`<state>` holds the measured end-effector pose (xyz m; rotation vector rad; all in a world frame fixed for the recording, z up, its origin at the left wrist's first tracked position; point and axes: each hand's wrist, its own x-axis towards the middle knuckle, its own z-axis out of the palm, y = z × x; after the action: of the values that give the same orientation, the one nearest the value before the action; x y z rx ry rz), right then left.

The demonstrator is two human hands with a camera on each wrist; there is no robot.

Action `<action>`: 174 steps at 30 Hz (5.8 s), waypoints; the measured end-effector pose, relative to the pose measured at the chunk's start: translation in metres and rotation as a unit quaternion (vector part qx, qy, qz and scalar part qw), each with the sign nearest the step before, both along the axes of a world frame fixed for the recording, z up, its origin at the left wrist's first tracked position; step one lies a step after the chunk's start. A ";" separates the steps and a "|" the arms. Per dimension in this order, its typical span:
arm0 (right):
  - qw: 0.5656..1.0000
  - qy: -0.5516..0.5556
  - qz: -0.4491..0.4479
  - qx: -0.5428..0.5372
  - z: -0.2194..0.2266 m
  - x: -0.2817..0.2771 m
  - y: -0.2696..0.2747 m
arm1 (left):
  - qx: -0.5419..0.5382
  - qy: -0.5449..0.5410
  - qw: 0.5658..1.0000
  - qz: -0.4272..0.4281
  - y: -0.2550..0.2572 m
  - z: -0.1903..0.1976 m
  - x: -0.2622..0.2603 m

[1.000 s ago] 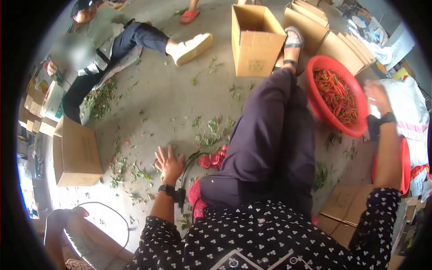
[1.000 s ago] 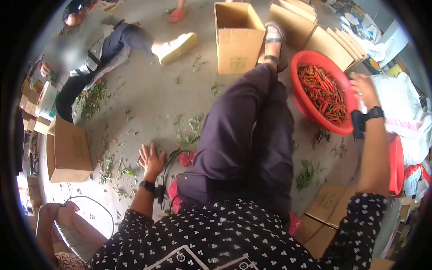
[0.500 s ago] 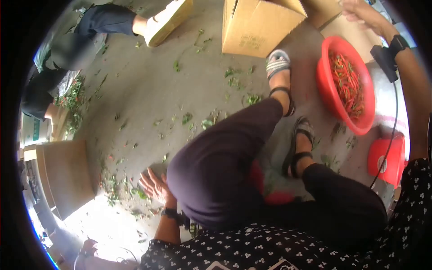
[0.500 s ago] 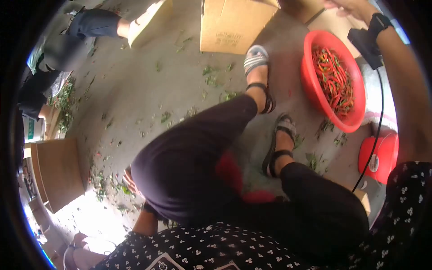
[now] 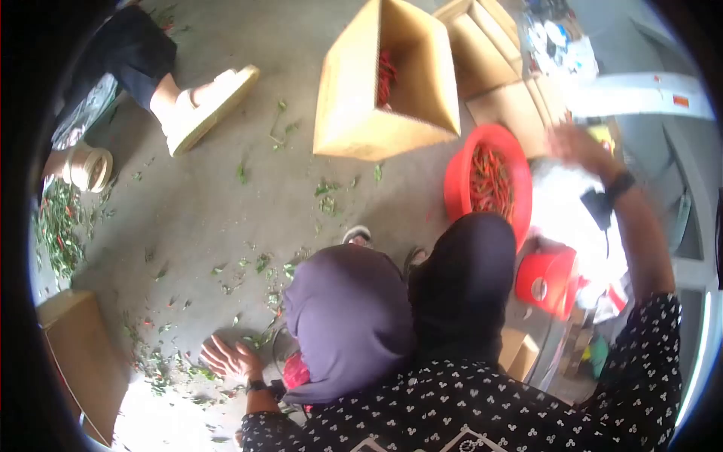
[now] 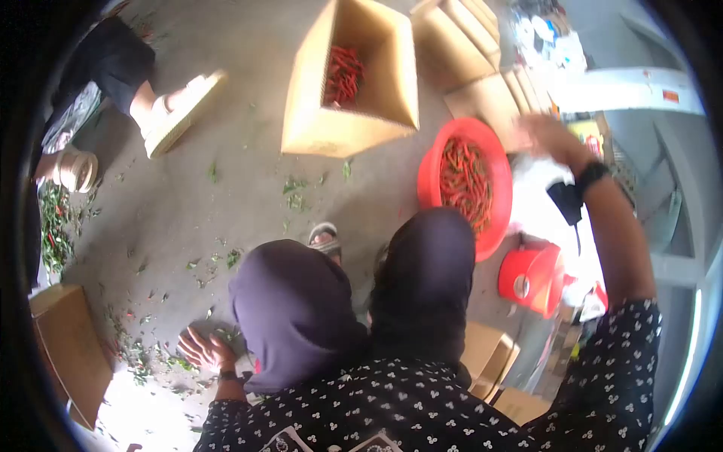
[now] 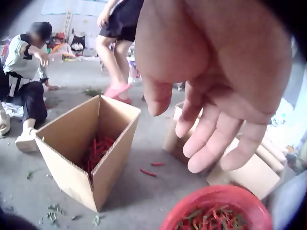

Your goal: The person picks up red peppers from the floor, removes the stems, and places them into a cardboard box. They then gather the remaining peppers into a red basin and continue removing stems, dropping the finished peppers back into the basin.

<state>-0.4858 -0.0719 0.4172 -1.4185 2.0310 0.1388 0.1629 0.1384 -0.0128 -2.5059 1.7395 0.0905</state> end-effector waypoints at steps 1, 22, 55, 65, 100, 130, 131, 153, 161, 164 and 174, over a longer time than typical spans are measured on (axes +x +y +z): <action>1.000 -0.004 0.005 0.014 -0.002 -0.007 0.007 | -0.023 0.002 1.000 -0.010 0.002 -0.004 0.002; 0.986 0.132 -0.073 -0.078 -0.245 -0.104 0.179 | 0.030 0.731 0.680 0.047 -0.357 0.233 -0.241; 0.849 0.100 -0.512 -0.080 -0.177 -0.097 0.409 | 0.188 0.429 0.724 -0.507 -0.414 0.207 -0.490; 0.888 0.165 -0.349 -0.250 -0.265 -0.255 0.341 | 0.117 0.263 0.755 -0.589 -0.392 0.248 -0.517; 0.755 -0.032 -0.524 -0.392 -0.106 -0.270 0.288 | -0.103 0.203 0.700 -0.677 -0.322 0.258 -0.716; 0.565 -0.515 -0.561 -0.317 -0.190 -0.176 0.183 | 0.649 0.566 0.430 -0.272 -0.232 0.200 -0.747; 0.579 -0.511 -0.550 -0.319 -0.195 -0.172 0.182 | 0.651 0.553 0.442 -0.273 -0.223 0.201 -0.745; 0.410 -0.633 -0.558 -0.347 -0.189 -0.190 0.208 | 0.590 0.728 0.331 -0.111 -0.190 0.261 -0.755; 0.699 -0.463 -0.418 -0.350 -0.174 -0.171 0.187 | 0.565 0.779 0.260 -0.073 -0.183 0.278 -0.752; 0.730 -0.360 -0.485 -0.320 -0.183 -0.189 0.194 | 0.373 0.721 0.540 -0.221 -0.200 0.264 -0.757; 0.628 -0.245 -0.612 -0.413 -0.197 -0.208 0.213 | 0.069 0.206 0.575 -0.789 -0.153 0.177 -0.755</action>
<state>-0.6934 0.1411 0.2197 -0.0358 2.1207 -1.7253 -0.5918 -0.0148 0.1641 -0.0423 3.1073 0.6001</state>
